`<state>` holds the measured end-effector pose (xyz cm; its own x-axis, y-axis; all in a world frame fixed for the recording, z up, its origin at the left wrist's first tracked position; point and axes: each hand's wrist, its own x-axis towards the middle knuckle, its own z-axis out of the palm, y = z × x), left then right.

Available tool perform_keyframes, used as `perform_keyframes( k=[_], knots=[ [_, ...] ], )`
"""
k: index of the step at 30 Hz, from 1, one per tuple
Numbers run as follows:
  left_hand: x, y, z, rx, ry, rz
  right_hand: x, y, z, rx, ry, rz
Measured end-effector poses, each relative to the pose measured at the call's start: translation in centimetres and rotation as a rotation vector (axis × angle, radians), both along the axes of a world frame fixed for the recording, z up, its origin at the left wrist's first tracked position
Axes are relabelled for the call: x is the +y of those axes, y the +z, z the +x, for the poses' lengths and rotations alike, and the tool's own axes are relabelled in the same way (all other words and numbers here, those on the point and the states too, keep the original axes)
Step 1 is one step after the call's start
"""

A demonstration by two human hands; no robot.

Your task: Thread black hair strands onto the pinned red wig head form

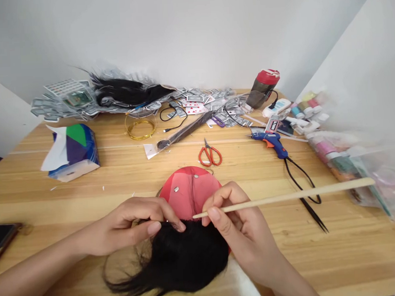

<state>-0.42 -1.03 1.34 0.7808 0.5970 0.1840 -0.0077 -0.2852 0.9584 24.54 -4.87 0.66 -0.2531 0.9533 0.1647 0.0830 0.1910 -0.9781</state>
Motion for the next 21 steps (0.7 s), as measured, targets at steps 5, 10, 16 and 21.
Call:
perform_keyframes(
  k=[5,10,16,21],
  knots=[
    [-0.03,-0.09,-0.05,-0.008,0.006,-0.028,-0.1,0.02,-0.25,-0.004,0.0,0.041],
    [-0.06,-0.23,-0.08,-0.014,0.008,-0.034,-0.13,0.15,-0.45,-0.044,-0.041,0.096],
    [0.13,-0.75,-0.06,-0.036,-0.005,-0.093,-0.17,-0.31,-0.37,-0.045,-0.077,0.154],
    [-0.02,-0.43,0.06,-0.021,0.014,-0.087,-0.1,-0.37,-0.48,0.008,-0.064,0.158]
  ],
)
